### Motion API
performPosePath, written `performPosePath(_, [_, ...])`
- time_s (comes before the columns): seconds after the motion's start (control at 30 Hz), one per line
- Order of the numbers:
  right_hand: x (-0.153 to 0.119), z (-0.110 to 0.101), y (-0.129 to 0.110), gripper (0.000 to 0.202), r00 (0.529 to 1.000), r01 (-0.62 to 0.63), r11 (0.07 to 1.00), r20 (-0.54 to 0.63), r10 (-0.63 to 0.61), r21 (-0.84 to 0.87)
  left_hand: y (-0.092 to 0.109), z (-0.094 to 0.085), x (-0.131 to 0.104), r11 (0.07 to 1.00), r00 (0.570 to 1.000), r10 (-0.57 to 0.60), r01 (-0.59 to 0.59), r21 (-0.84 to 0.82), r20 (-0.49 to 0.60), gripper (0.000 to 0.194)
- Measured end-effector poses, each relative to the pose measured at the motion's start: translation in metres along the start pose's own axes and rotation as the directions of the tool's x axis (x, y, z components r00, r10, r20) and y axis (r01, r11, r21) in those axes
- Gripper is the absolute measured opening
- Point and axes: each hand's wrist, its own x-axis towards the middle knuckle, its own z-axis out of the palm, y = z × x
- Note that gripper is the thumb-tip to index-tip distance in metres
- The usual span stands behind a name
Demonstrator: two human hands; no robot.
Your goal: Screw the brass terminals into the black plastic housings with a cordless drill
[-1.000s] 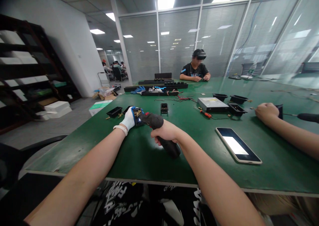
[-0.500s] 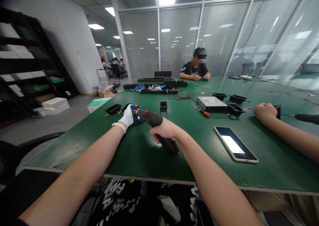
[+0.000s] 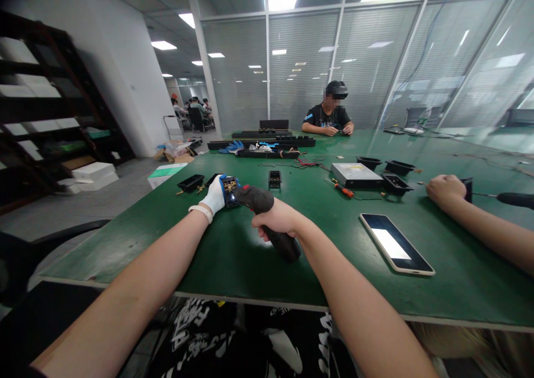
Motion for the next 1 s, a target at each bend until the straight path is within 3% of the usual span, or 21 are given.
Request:
performPosePath(0.4, [-0.0031,0.0015,-0.0030,0.017,1.000,0.018,1.000,-0.005,-0.018,0.001,0.0004,-0.0016,0.0014,1.000,1.000,0.003,-0.003,0.019,0.008,0.032])
performPosePath(1.0, [-0.0026,0.0004,-0.0017,0.012,1.000,0.012,1.000,0.004,-0.012,0.006,-0.0035,-0.0022,0.0063,0.999,1.000,0.007,-0.008,-0.033,-0.024,0.021])
